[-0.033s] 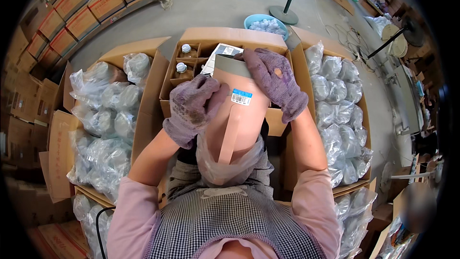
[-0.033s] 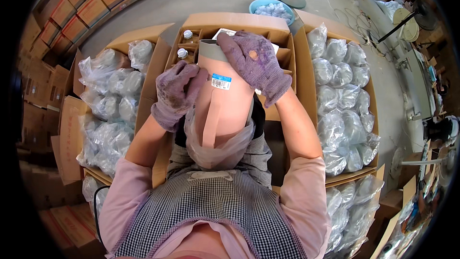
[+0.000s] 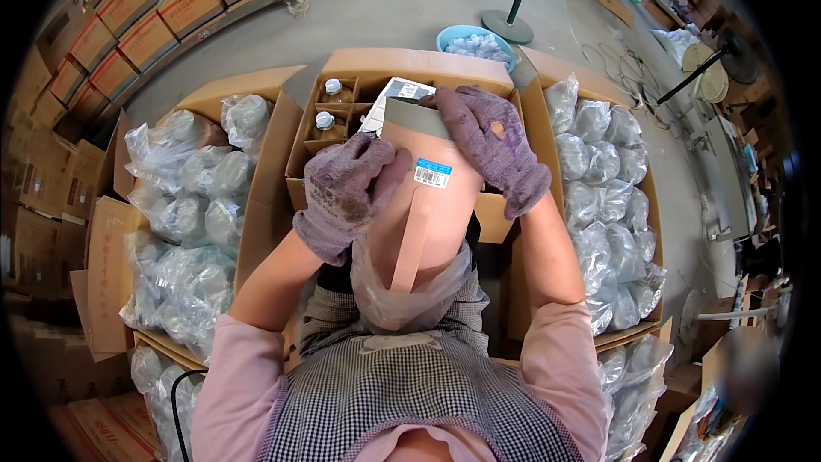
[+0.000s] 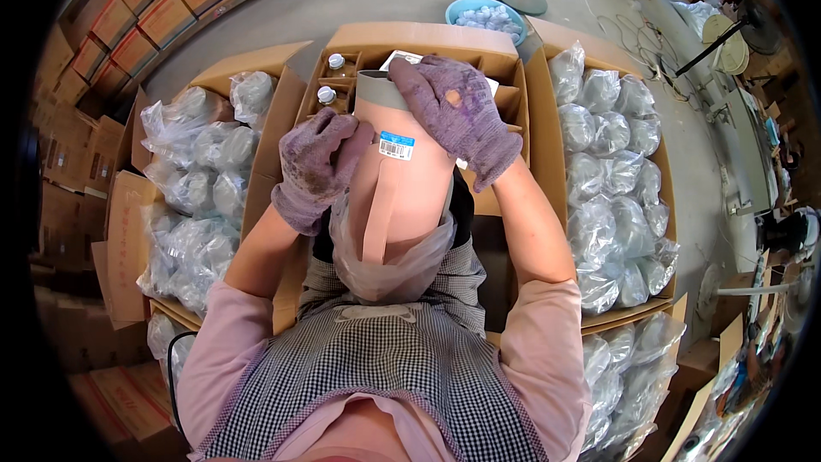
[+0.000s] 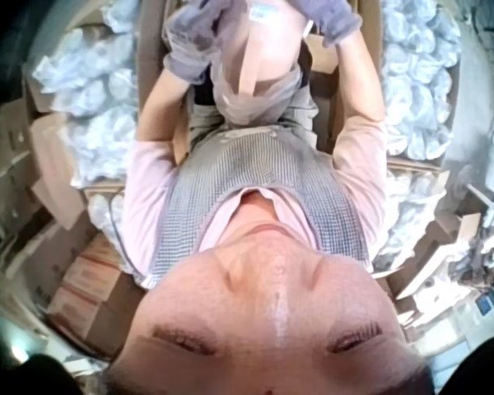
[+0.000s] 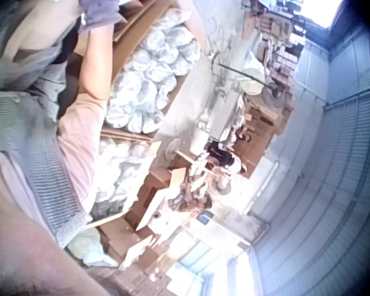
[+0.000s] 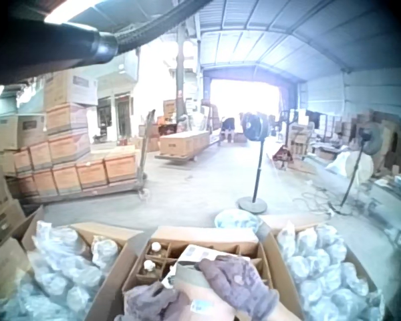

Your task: The person assembles pink thermos-style containers by inserting a metal inner pot into the outer shell, placing a lid on top, and applying a label to the side. The person repeats this process for multiple units, handling each component by hand and placing finished units into a cardboard box.

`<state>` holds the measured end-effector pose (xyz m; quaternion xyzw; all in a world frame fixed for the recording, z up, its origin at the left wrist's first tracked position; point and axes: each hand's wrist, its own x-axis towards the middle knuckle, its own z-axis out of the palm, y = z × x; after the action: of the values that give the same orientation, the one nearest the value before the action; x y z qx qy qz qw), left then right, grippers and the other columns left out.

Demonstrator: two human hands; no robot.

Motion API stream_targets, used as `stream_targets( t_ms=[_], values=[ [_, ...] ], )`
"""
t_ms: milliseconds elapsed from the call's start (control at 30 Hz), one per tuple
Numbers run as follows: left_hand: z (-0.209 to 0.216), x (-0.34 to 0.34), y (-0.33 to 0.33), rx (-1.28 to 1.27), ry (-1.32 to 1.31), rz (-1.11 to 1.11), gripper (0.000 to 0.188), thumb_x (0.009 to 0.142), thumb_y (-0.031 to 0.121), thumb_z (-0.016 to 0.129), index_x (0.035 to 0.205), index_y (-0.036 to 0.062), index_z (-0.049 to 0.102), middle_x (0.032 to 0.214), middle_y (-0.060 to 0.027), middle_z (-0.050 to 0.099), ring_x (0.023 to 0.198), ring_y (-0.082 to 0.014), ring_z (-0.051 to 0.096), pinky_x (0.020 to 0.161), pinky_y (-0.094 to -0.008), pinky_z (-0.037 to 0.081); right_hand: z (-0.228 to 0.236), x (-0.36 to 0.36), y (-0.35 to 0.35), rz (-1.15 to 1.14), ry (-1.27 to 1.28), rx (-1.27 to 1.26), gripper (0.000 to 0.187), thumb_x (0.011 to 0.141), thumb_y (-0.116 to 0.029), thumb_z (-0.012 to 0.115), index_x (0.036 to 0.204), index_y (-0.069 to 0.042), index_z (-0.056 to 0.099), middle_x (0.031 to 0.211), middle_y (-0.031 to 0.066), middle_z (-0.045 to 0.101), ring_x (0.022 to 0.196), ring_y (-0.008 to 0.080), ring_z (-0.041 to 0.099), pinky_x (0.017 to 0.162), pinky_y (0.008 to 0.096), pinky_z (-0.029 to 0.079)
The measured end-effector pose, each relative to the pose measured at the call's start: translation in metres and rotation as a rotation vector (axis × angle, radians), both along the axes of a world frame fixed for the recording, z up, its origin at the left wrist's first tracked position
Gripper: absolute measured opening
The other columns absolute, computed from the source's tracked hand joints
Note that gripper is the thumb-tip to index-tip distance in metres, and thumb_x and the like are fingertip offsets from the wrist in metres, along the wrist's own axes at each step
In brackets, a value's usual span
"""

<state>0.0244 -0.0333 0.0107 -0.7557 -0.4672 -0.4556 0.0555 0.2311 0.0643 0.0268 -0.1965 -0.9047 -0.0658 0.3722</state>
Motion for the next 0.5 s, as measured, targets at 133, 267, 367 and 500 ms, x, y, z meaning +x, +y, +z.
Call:
stream_targets(
  t_ms=[133, 267, 367, 500],
  values=[
    [0.01, 0.01, -0.004, -0.017, 0.023, 0.01, 0.013, 0.075, 0.011, 0.074, 0.085, 0.0081, 0.067, 0.07, -0.0083, 0.059, 0.06, -0.0298, 0.059, 0.053, -0.038, 0.046, 0.006, 0.0, -0.004, -0.026, -0.031, -0.083, 0.032, 0.089, -0.012, 0.054, 0.121, -0.006, 0.056, 0.096, 0.0177, 0.069, 0.093, 0.0392, 0.066, 0.089, 0.0459, 0.053],
    [0.007, 0.012, 0.002, -0.022, 0.099, -0.094, 0.014, 0.074, 0.015, 0.077, 0.082, 0.009, 0.067, 0.066, -0.0061, 0.055, 0.056, -0.0251, 0.057, 0.051, -0.0348, 0.044, 0.009, -0.003, -0.007, -0.074, -0.052, -0.113, 0.027, 0.09, -0.013, 0.052, 0.115, -0.006, 0.058, 0.093, 0.0166, 0.069, 0.091, 0.0382, 0.066, 0.086, 0.0451, 0.054],
    [0.009, 0.01, 0.0, 0.292, 0.425, -0.202, 0.02, 0.072, 0.02, 0.082, 0.076, 0.0127, 0.064, 0.062, 0.0014, 0.046, 0.051, -0.0146, 0.051, 0.047, -0.0302, 0.04, 0.001, -0.003, -0.004, -0.059, 0.011, -0.073, 0.023, 0.09, -0.014, 0.052, 0.112, -0.007, 0.058, 0.086, 0.0148, 0.067, 0.084, 0.0375, 0.066, 0.076, 0.0465, 0.052],
    [0.031, 0.034, -0.039, 0.418, 0.279, -0.293, 0.029, 0.069, 0.022, 0.085, 0.069, 0.0129, 0.057, 0.062, 0.0029, 0.046, 0.046, -0.014, 0.046, 0.046, -0.0294, 0.036, -0.004, -0.005, 0.003, -0.069, 0.016, -0.086, 0.023, 0.091, -0.014, 0.051, 0.112, -0.009, 0.058, 0.084, 0.0145, 0.066, 0.081, 0.0369, 0.065, 0.072, 0.0463, 0.051]
  ],
)
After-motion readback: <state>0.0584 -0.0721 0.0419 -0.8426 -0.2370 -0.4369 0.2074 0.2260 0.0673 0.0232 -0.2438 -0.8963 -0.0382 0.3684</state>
